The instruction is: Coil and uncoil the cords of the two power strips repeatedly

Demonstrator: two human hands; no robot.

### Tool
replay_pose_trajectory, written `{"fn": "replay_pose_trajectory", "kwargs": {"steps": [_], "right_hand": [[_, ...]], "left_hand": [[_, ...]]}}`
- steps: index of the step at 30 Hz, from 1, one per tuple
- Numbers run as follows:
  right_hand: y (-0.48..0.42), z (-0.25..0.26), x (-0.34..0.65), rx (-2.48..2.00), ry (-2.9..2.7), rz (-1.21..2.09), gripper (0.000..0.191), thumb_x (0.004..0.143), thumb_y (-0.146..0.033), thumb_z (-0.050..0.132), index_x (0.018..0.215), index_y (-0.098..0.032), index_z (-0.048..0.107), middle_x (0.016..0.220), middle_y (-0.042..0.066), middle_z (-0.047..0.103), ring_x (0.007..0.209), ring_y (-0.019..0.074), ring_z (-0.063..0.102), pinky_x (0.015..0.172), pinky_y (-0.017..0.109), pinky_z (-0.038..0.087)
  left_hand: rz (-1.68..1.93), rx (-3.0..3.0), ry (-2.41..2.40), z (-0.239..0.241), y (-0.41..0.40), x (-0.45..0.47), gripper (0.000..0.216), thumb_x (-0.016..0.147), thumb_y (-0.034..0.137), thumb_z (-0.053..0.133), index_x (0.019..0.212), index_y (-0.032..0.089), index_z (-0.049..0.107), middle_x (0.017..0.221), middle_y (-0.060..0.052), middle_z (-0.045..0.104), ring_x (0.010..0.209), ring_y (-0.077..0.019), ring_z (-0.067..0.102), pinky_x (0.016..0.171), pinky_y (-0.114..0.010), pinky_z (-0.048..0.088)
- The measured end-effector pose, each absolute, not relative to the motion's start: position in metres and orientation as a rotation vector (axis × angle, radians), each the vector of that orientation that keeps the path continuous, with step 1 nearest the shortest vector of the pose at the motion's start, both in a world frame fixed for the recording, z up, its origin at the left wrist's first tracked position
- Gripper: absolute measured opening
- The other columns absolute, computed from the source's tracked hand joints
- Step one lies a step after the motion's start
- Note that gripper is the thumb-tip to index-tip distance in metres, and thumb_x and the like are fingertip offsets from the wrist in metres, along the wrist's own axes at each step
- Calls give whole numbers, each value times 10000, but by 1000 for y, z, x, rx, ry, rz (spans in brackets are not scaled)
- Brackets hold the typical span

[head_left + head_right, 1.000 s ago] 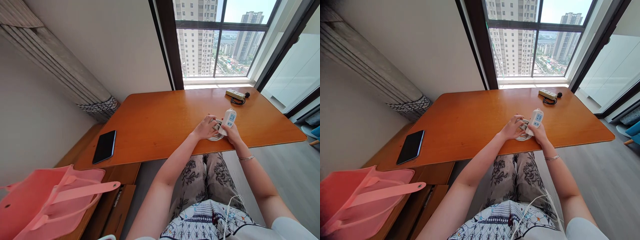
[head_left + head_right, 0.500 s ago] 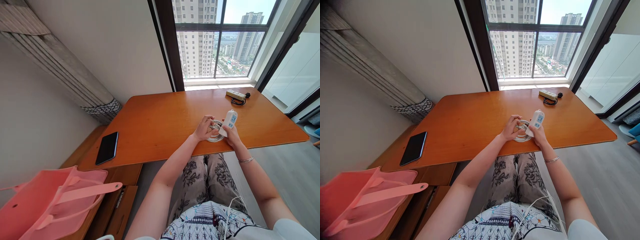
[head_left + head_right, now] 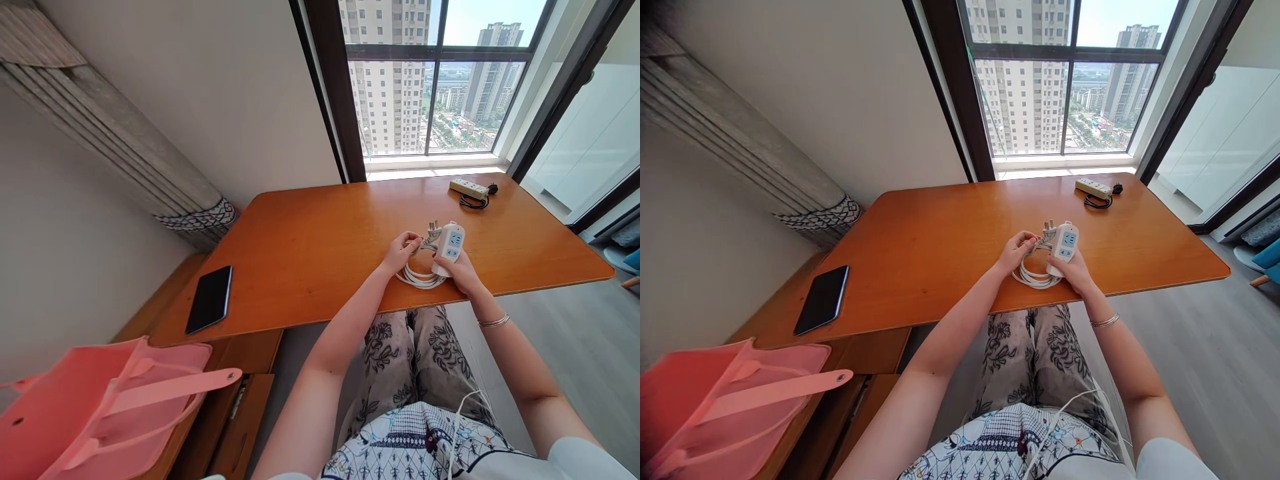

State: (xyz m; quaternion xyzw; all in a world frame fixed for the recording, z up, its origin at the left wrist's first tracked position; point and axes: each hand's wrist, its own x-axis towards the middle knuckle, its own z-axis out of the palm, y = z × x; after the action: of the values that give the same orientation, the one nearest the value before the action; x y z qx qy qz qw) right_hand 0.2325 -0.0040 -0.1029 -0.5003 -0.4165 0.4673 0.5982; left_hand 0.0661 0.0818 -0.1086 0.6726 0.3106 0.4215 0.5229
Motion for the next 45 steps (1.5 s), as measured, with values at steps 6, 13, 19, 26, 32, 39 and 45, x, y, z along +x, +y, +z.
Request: {"fn": "replay_pose_trajectory", "kwargs": {"steps": [6,13,19,26,32,39,45], "right_hand": [[1,-105,234,-1121,-765,1048,498,529,-411,866,916,-202,632,868,12,711,822,190,655,749,322,533],[5,-103,234,-1099,-587,916,426,539,-414,824,844,-195,622,812,-1,686,754,165,629,720,306,521],[0,-99,225,-1221,-782,880,421,545,-413,836,844,-190,639,845,21,708,814,199,649,766,343,521],[1,-100,229,-1198,-846,1004,540,579,-471,840,997,-190,645,980,53,728,899,224,664,793,353,524],[-6,-101,232,-1222,-978,1111,571,563,-463,879,1010,-185,657,955,50,734,870,210,665,801,356,529],[-6,-98,226,-1222,-1116,1149,487,589,-426,865,970,-182,687,999,68,748,906,222,677,882,399,525],[-2,-91,231,-1381,-1281,969,347,600,-371,832,874,-200,704,864,28,746,822,229,663,799,390,530]], "left_hand": [[887,1760,1075,-101,79,50,370,779,524,692,888,180,612,944,-59,704,808,-183,656,798,-325,504],[847,1593,1106,-106,76,56,593,650,430,853,1100,155,581,1129,-134,682,934,-214,672,874,-370,530],[957,1346,956,-119,75,69,537,633,188,837,1106,145,588,1117,-97,670,909,-184,669,901,-376,546],[868,1024,775,-105,71,64,493,657,67,722,1103,169,539,967,-36,656,759,-145,693,834,-356,563],[764,1313,913,-99,69,59,499,679,268,812,1103,162,571,802,-9,649,718,-161,642,746,-332,531],[862,1898,1216,-94,58,64,397,775,430,757,1078,200,644,827,-30,687,805,-214,650,780,-332,489],[850,2273,1221,-96,55,66,323,961,396,513,1208,249,660,993,-89,699,926,-249,663,823,-336,476]]}}
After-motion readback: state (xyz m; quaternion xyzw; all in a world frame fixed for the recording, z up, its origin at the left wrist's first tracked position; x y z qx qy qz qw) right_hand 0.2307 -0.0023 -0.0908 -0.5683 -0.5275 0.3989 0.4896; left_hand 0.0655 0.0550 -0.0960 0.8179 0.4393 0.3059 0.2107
